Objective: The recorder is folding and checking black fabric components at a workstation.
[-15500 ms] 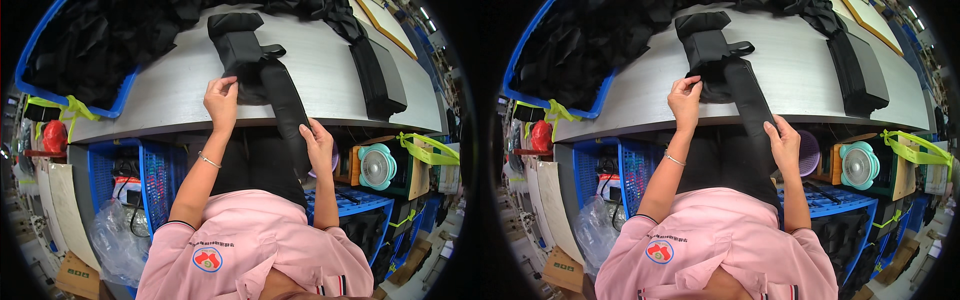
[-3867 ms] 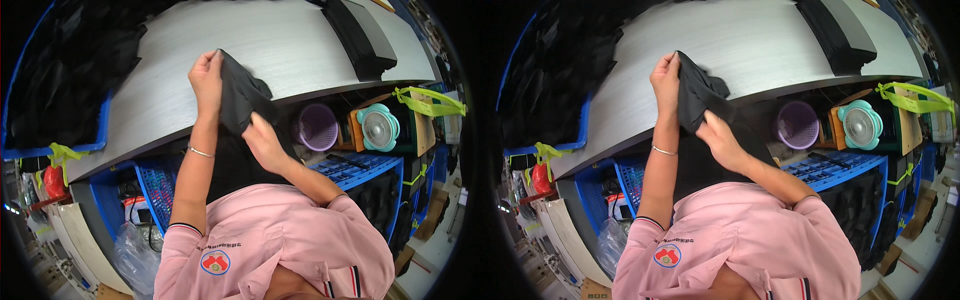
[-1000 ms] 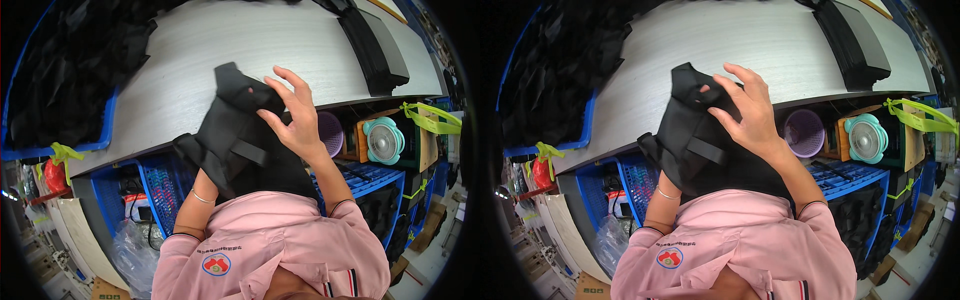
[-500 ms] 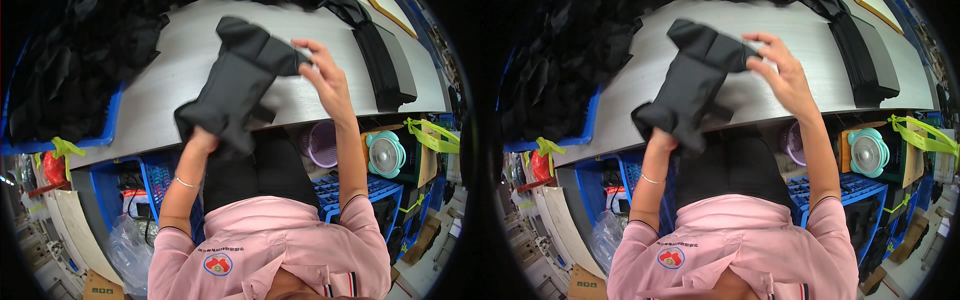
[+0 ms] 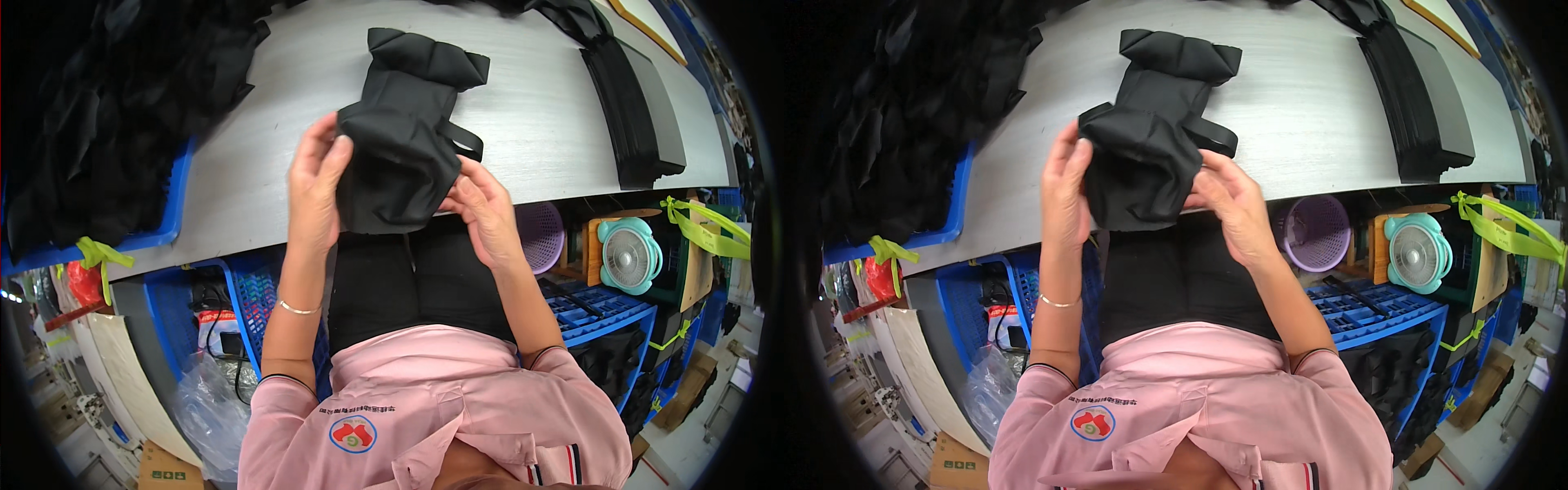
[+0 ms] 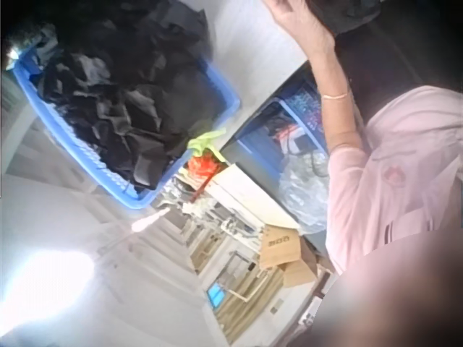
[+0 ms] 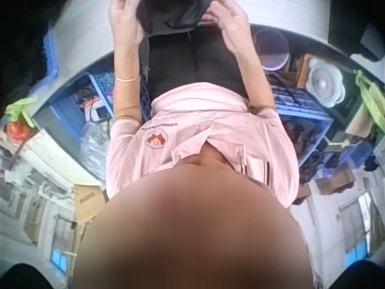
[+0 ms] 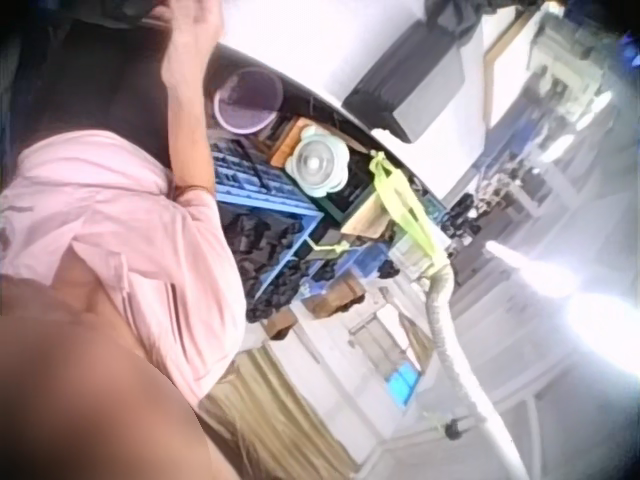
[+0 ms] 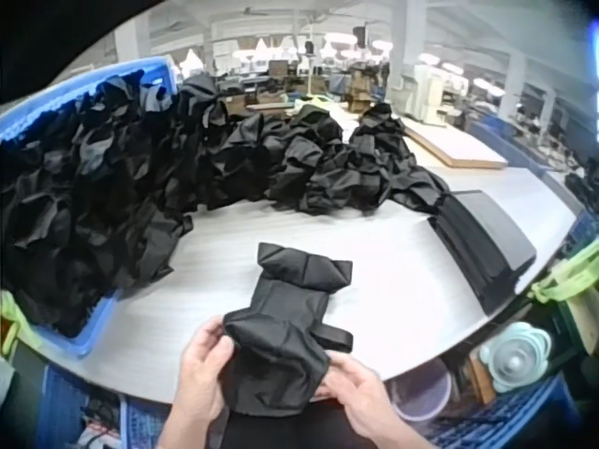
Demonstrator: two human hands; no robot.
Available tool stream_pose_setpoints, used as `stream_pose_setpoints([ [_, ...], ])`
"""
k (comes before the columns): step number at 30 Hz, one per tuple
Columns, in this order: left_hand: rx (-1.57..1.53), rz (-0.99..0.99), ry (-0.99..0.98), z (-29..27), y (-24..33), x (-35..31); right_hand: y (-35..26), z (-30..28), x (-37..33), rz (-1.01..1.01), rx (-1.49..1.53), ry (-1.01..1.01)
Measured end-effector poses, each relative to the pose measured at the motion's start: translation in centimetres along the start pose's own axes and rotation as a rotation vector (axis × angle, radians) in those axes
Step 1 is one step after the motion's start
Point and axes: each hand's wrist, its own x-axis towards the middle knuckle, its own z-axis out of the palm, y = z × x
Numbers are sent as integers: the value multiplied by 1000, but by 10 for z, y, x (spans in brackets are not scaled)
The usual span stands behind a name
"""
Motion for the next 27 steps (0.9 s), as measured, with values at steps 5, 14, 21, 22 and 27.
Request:
stream_pose_setpoints([
  [5, -263, -438, -382, 20, -5, 5, -9, 0, 21, 229, 556, -21],
  [14, -362, -473, -410, 38, -11, 4, 3, -13, 24, -544, -1073, 390],
  [21, 124, -332, -451, 51, -4, -2, 36, -8, 24, -755, -1538, 208],
  [22, 122, -306, -405, 51, -3, -2, 38, -6, 24, -752, -1565, 244],
  [27, 156, -195, -411, 53, 2, 0, 42, 14, 24, -832, -1825, 157],
])
